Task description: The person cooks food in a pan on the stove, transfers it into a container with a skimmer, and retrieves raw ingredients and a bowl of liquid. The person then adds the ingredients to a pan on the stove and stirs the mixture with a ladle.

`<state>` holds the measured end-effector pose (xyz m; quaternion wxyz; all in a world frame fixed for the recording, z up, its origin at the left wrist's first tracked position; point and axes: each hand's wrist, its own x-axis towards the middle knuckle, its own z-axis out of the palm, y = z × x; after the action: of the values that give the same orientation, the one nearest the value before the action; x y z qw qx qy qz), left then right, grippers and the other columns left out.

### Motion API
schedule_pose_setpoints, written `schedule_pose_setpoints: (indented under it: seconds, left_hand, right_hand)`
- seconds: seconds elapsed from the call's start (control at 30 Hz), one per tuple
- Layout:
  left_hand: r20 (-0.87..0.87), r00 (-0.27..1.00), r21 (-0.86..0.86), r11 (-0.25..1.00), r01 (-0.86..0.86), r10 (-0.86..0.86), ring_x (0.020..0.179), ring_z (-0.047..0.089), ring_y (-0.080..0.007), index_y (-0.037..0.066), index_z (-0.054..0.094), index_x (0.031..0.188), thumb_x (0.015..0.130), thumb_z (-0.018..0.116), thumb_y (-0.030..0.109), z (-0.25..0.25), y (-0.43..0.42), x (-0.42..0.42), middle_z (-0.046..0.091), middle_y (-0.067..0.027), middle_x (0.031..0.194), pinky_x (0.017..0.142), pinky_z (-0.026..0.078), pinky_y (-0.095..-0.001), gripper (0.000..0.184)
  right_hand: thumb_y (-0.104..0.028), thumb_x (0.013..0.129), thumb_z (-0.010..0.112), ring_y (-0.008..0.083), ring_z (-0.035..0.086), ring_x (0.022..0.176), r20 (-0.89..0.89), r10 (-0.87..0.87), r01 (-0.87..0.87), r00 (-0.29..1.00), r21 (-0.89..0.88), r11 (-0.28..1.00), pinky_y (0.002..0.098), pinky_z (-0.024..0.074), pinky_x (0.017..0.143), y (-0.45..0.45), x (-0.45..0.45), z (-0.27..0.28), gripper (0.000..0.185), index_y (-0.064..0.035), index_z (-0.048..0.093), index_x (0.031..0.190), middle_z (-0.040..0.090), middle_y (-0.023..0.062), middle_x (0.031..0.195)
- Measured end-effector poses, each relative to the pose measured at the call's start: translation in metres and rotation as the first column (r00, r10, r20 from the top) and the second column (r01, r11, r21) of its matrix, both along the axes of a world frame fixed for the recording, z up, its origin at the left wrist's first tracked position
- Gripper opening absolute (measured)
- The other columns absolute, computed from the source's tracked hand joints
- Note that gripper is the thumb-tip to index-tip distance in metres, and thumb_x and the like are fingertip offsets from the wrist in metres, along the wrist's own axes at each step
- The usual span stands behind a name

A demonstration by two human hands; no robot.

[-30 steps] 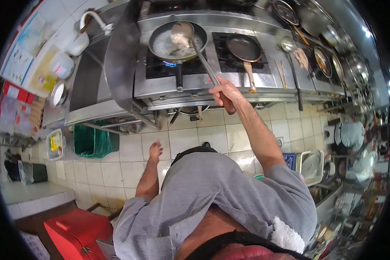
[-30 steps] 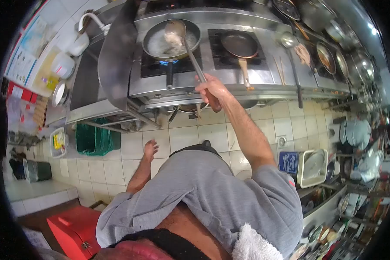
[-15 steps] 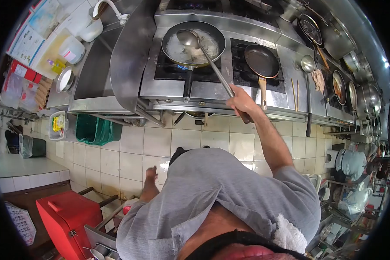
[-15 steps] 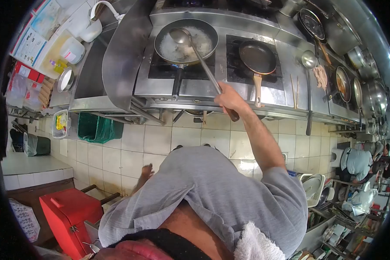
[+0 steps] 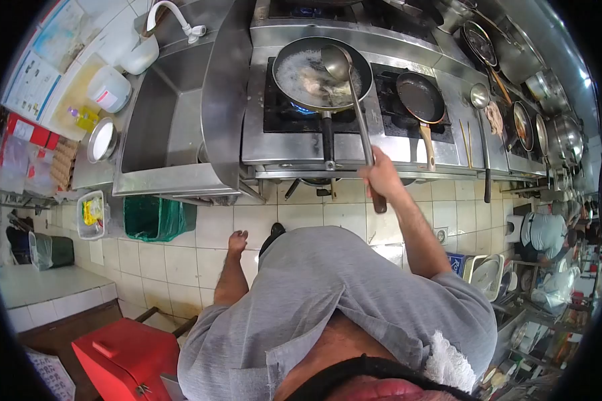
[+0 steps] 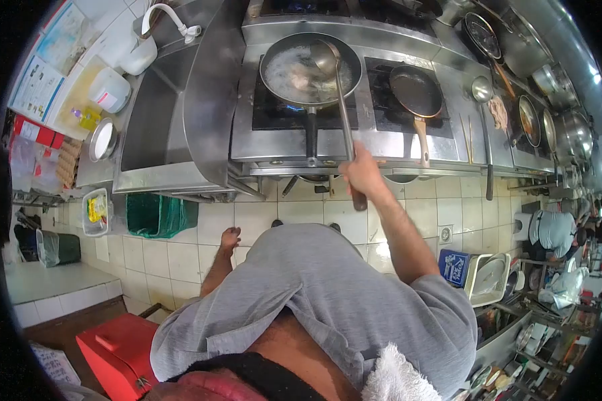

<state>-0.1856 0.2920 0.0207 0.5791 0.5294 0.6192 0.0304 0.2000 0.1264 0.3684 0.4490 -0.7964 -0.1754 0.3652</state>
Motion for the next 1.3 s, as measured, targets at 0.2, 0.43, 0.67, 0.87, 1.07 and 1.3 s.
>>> schedule_pose_setpoints:
  seconds: [0.2,0.43,0.67,0.87,1.07,1.3]
  left_hand:
    - [-0.137,0.988,-0.028,0.997,0.065,-0.068,0.047,0.047,-0.0165,-0.002,0.055,0.077,0.079,0.057,0.029,-0.010,0.046,-0.077,0.052,-0.0079,0.058,0.042,0.039,-0.0311,0.031]
    - [-0.075,0.997,0.001,1.000,0.028,-0.028,0.046,0.045,-0.0116,-0.003,0.055,0.106,0.080,0.059,0.029,-0.031,0.084,-0.072,0.051,-0.0047,0.059,0.039,0.036,-0.0280,0.041]
    - [0.036,0.997,0.100,0.993,0.058,-0.062,0.058,0.053,-0.0146,-0.002,0.059,0.099,0.080,0.058,0.030,-0.021,0.055,-0.020,0.060,-0.0078,0.073,0.052,0.044,-0.0290,0.038]
    - [-0.160,0.967,0.178,0.958,0.227,-0.200,0.088,0.058,-0.0325,-0.001,0.062,0.089,0.076,0.055,0.040,-0.075,0.037,-0.055,0.061,-0.0221,0.093,0.077,0.045,-0.0378,0.043]
    - [-0.279,0.891,0.045,0.922,0.385,-0.358,0.093,0.057,-0.0332,-0.003,0.062,0.086,0.077,0.055,0.038,-0.070,0.041,-0.085,0.060,-0.0236,0.093,0.082,0.043,-0.0378,0.042]
    - [-0.172,0.968,0.095,0.975,0.200,-0.182,0.093,0.057,-0.0329,-0.004,0.061,0.095,0.077,0.057,0.037,-0.058,0.057,-0.038,0.061,-0.0233,0.094,0.083,0.043,-0.0352,0.045]
  right_hand:
    - [0.001,0.074,0.053,0.0121,0.043,0.034,-0.098,0.007,-0.004,0.995,0.037,0.999,0.0250,0.0356,0.030,0.024,-0.031,0.006,0.048,0.0025,0.041,0.120,0.044,0.0020,0.052]
    - [0.002,0.073,0.053,0.0108,0.042,0.032,-0.122,0.040,-0.037,0.992,0.028,0.999,0.0253,0.0357,0.029,0.021,-0.044,0.015,0.049,0.0014,0.041,0.120,0.044,0.0019,0.051]
    - [-0.003,0.073,0.051,0.0314,0.058,0.058,0.349,0.311,-0.152,0.884,-0.415,0.897,0.0420,0.0474,0.052,0.029,-0.007,-0.016,0.045,-0.0036,0.042,0.117,0.056,0.0178,0.068]
    - [-0.007,0.073,0.052,0.0390,0.056,0.095,0.540,0.381,-0.146,0.751,-0.427,0.892,0.0470,0.0432,0.083,0.018,0.027,-0.025,0.057,-0.0075,0.036,0.128,0.058,0.0256,0.097]
    - [-0.004,0.071,0.055,0.0270,0.057,0.061,0.262,0.126,-0.100,0.957,-0.110,0.989,0.0371,0.0475,0.056,0.038,0.009,-0.020,0.054,-0.0005,0.041,0.123,0.056,0.0148,0.069]
    - [0.001,0.072,0.055,0.0104,0.041,0.034,-0.076,0.118,-0.121,0.990,-0.047,0.991,0.0253,0.0354,0.031,0.003,-0.018,0.024,0.058,-0.0012,0.038,0.127,0.044,0.0011,0.052]
